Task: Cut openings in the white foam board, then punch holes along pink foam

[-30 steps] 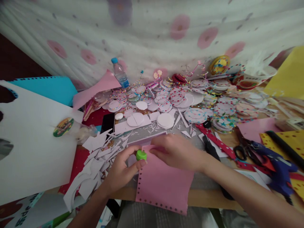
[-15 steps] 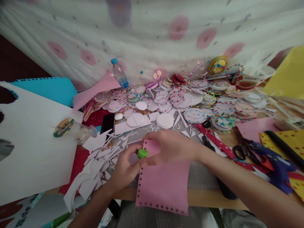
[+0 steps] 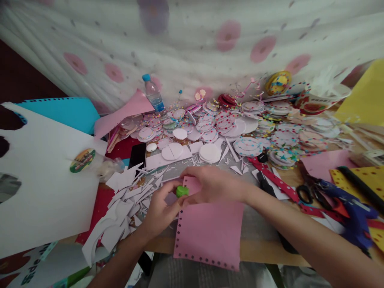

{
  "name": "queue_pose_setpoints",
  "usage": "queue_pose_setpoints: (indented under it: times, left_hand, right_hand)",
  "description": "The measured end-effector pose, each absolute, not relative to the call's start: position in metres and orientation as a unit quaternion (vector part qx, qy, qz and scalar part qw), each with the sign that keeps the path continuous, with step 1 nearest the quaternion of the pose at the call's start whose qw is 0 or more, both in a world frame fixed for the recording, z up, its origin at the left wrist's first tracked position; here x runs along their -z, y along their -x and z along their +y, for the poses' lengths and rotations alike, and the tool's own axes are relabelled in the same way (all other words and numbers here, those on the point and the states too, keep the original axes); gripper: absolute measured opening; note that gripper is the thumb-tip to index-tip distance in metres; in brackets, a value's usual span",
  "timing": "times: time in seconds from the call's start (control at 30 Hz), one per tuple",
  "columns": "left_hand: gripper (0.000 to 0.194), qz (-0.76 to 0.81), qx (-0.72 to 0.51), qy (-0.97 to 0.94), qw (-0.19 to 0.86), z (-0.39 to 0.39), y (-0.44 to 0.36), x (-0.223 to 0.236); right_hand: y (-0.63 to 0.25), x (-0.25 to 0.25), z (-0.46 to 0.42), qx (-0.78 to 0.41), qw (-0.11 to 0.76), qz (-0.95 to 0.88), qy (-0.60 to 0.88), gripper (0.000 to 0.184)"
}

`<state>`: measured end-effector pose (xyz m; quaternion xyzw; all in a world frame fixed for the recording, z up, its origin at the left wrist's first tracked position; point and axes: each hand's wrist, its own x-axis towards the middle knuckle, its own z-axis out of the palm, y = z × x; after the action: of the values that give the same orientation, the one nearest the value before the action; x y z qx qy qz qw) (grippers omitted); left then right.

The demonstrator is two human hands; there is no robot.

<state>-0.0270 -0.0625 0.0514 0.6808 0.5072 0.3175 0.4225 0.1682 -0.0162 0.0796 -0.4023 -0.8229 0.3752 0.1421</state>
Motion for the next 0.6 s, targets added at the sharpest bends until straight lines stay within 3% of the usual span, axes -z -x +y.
queue_pose_setpoints:
  times: [0.07, 0.17, 0.33, 0.4, 0.47, 0.6]
  left_hand:
    - [0.019, 0.509, -0.291, -0.695, 0.417, -0.06, 0.03, -0.054]
    - [0.027, 0.487, -0.239, -0.759, 0.36, -0.056, 0.039, -0.058]
    - [0.023, 0.389, -0.125, -0.9, 0.149, -0.048, 0.053, -0.066]
    - [0.023, 0.382, -0.119, -0.909, 0.117, -0.045, 0.055, -0.069]
    - [0.028, 0.413, -0.16, -0.881, 0.165, -0.046, 0.056, -0.072]
    - [0.032, 0.517, -0.234, -0.741, 0.359, -0.052, 0.056, -0.075]
  right_hand:
    - [-0.176, -0.08, -0.013, -0.384, 0.112, -0.818, 0.412, 0.048]
    - [-0.187, -0.077, -0.014, -0.381, 0.088, -0.824, 0.41, 0.022]
    - [-0.198, -0.07, -0.026, -0.327, 0.109, -0.824, 0.45, 0.024]
    - [-0.201, -0.07, -0.03, -0.314, 0.12, -0.821, 0.461, 0.023]
    - [-0.204, -0.072, -0.032, -0.318, 0.144, -0.82, 0.454, 0.021]
    - [-0.206, -0.081, -0.036, -0.341, 0.189, -0.81, 0.438, 0.022]
